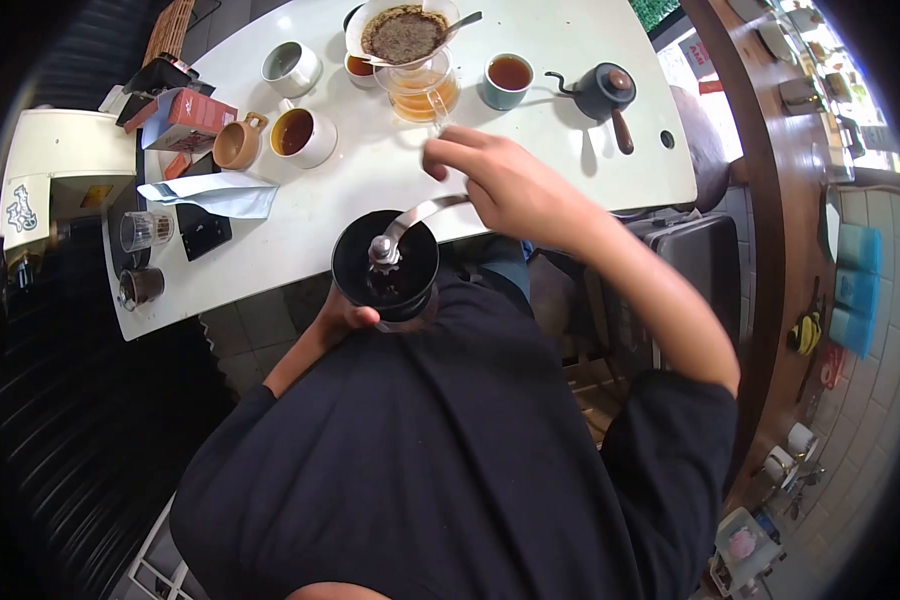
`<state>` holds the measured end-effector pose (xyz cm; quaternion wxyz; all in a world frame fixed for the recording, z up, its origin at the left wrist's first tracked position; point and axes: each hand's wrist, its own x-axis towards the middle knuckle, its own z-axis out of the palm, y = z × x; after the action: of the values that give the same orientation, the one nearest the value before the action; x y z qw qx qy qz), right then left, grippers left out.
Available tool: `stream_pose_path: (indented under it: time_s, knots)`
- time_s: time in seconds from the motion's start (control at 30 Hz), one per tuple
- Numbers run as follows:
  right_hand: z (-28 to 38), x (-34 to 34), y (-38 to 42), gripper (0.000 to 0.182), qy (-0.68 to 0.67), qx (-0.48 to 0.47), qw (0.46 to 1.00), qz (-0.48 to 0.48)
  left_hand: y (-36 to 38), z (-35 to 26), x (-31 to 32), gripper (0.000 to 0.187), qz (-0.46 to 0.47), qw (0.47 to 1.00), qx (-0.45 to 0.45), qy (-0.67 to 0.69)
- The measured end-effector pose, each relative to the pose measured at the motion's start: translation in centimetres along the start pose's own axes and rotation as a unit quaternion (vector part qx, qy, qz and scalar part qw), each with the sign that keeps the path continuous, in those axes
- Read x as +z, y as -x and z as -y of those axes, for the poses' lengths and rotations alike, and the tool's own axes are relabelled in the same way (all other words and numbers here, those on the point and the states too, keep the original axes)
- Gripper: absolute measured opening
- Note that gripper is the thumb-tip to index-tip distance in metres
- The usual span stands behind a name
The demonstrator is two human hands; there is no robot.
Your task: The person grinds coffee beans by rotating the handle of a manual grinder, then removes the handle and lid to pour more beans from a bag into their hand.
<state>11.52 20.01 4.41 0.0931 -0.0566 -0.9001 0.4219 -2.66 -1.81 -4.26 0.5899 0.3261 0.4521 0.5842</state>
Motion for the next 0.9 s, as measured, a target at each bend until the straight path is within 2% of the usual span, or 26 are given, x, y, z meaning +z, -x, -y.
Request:
stream_pose_path:
  time_s: [0.1, 0.13, 0.17, 0.2, 0.23, 0.27, 0.3, 0.37, 0.4, 0.43, 0.47, 0.53, 0.6, 0.63, 0.67, 0.7, 0.73, 0.77, 0.8, 0.83, 0.87, 0.9]
  knots:
    - [3.1, 0.5, 3.0, 0.048, -0.071, 0.025, 0.994, -0.081, -0.5, 0.1, 0.4, 0.098, -0.070, 0.997, 0.004, 0.041]
    - [3.6, 1.5, 4.0, 0.056, -0.107, -0.039, 0.987, -0.116, -0.9, -0.3, 0.5, 0.098, -0.072, 0.997, 0.002, 0.040]
    - [5.4, 1.3, 5.0, 0.056, -0.076, -0.055, 0.994, -0.056, -1.2, -0.6, 0.6, 0.095, -0.063, 0.998, 0.017, 0.000]
    - [6.2, 2.2, 5.3, 0.051, -0.107, -0.123, 0.984, -0.066, -1.7, -1.1, 0.7, 0.093, -0.052, 0.997, 0.031, -0.040]
    - [9.1, 1.0, 5.0, 0.044, -0.423, 0.080, 0.901, 0.047, -2.3, -2.0, 1.0, 0.085, -0.056, 0.983, 0.109, -0.133]
    - [8.3, 1.6, 4.4, 0.036, -0.122, -0.163, 0.978, 0.052, -3.2, -0.7, 1.1, 0.079, -0.055, 0.984, 0.101, -0.139]
    - [8.8, 2.6, 3.3, 0.029, -0.102, -0.229, 0.968, -0.021, -3.5, -0.7, 1.6, 0.079, -0.045, 0.984, 0.100, -0.140]
    - [9.0, 2.7, 1.2, 0.030, -0.087, -0.263, 0.960, -0.036, -4.2, -1.2, 2.5, 0.077, -0.037, 0.979, 0.115, -0.166]
    - [9.6, 1.9, 0.3, 0.032, -0.129, -0.277, 0.952, 0.021, -4.3, -1.5, 3.0, 0.076, -0.034, 0.976, 0.121, -0.178]
    - [10.0, 2.2, -0.1, 0.031, -0.130, -0.297, 0.946, 0.026, -4.5, -1.9, 3.5, 0.075, -0.031, 0.973, 0.129, -0.190]
    - [10.2, 2.7, -0.4, 0.031, -0.127, -0.296, 0.946, 0.023, -4.6, -2.3, 3.9, 0.074, -0.033, 0.969, 0.137, -0.201]
    - [10.5, 3.9, -0.8, 0.029, -0.081, -0.356, 0.931, -0.021, -4.5, -2.9, 4.5, 0.072, -0.042, 0.963, 0.151, -0.220]
    - [10.9, 5.4, -0.6, 0.022, -0.091, -0.356, 0.929, -0.037, -4.5, -3.0, 4.8, 0.070, -0.057, 0.955, 0.168, -0.237]
    - [11.5, 6.6, -0.5, 0.018, -0.077, -0.398, 0.913, -0.039, -5.2, -2.1, 4.2, 0.063, 0.007, 0.970, 0.173, -0.170]
    - [11.7, 7.5, -0.7, 0.015, -0.057, -0.442, 0.894, -0.044, -5.4, -2.1, 3.7, 0.063, 0.055, 0.949, 0.180, -0.254]
    - [12.0, 7.6, -1.4, 0.015, -0.063, -0.447, 0.890, -0.065, -5.5, -2.1, 4.1, 0.069, 0.035, 0.970, 0.096, -0.220]
    - [11.9, 7.7, -2.5, 0.015, -0.010, -0.424, 0.900, -0.101, -4.8, -1.9, 4.8, 0.076, 0.014, 0.983, 0.003, -0.181]
    - [11.2, 7.3, -3.5, 0.016, 0.014, -0.399, 0.917, -0.013, -4.2, -2.3, 5.2, 0.076, 0.013, 0.984, -0.004, -0.180]
    - [10.4, 6.1, -5.1, 0.018, 0.044, -0.373, 0.924, 0.073, -4.1, -3.4, 5.6, 0.082, 0.065, 0.966, 0.014, -0.249]
    - [9.4, 6.1, -6.9, 0.018, 0.070, -0.351, 0.932, 0.059, -4.1, -4.1, 5.9, 0.089, 0.118, 0.941, 0.035, -0.315]
    - [8.4, 6.0, -8.4, 0.018, 0.096, -0.327, 0.939, 0.045, -2.1, -2.8, 5.7, 0.098, 0.072, 0.957, -0.136, -0.248]
    - [7.3, 5.2, -9.0, 0.020, 0.092, -0.287, 0.952, 0.053, -2.4, -1.7, 4.7, 0.103, 0.075, 0.945, -0.037, -0.316]
